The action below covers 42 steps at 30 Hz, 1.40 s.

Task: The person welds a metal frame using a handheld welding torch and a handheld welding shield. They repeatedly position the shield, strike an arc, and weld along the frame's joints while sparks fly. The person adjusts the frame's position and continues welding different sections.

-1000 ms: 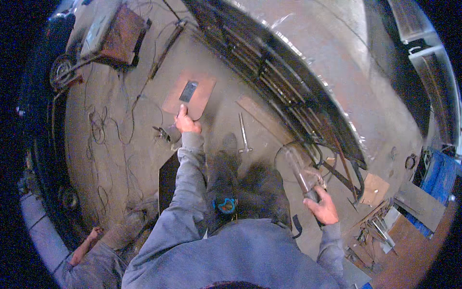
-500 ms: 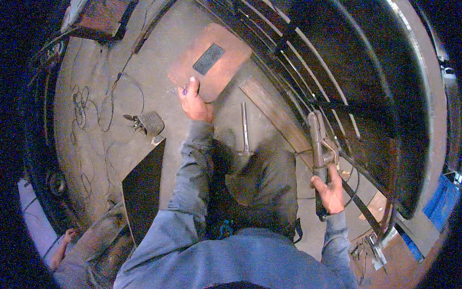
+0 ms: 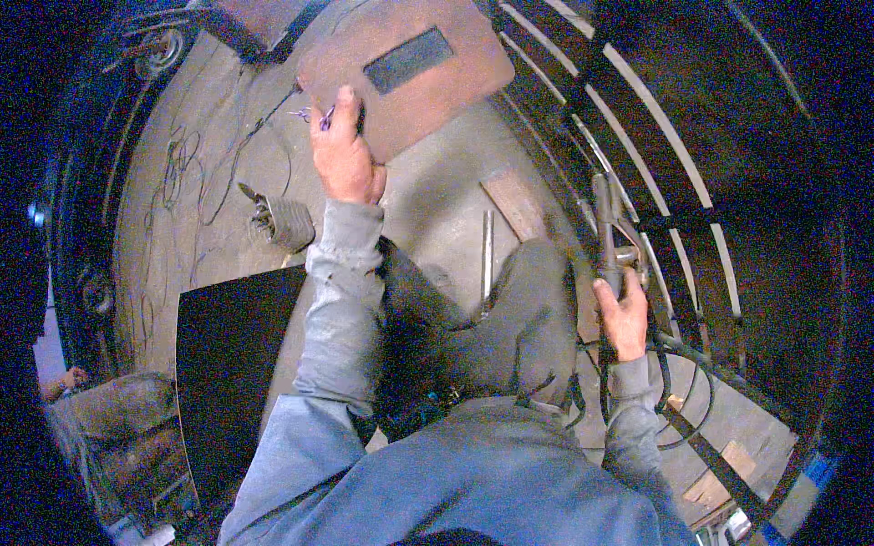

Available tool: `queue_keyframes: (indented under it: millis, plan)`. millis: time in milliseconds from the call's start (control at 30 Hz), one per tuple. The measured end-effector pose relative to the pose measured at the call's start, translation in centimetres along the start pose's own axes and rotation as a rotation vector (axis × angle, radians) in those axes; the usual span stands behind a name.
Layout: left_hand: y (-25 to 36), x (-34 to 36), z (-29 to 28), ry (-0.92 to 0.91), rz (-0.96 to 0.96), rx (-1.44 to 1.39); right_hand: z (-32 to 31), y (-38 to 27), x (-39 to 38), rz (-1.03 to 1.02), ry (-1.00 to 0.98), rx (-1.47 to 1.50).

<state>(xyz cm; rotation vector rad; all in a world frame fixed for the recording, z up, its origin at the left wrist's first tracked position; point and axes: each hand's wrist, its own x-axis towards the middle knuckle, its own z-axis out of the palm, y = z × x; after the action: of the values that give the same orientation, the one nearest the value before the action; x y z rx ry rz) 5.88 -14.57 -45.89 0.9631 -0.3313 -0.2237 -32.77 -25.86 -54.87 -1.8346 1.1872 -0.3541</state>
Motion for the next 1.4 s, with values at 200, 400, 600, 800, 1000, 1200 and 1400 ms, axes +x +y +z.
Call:
queue_keyframes:
  millis: [200, 400, 600, 800, 1000, 1200, 1400]
  plan:
    - [-1.3, -3.7, 0.1, -0.019, 0.036, 0.098, -0.2, -0.6, -0.3, 0.053, -0.003, -0.085]
    - [-0.7, -4.7, 1.4, -0.209, -0.073, 0.105, -0.4, 2.0, 0.6, -0.08, 0.038, -0.121]
    - [-2.0, -6.0, 2.0, -0.517, -0.25, 0.121, -0.1, -0.3, 1.3, 0.094, 0.023, -0.042]
    - [-3.5, -6.2, 2.7, -0.576, -0.349, 0.066, 0.2, 3.0, 2.5, 0.01, 0.077, -0.083]
    - [-4.1, -6.3, 2.9, -0.529, -0.324, 0.077, 0.3, 3.2, 2.2, -0.104, 0.07, -0.28]
    - [-4.1, -6.1, 2.9, -0.443, -0.361, 0.118, 0.6, 1.0, 2.0, -0.053, 0.052, -0.171]
    - [-4.1, -5.6, 2.7, -0.309, -0.263, 0.03, 0.2, 0.6, 2.3, -0.066, 0.081, -0.238]
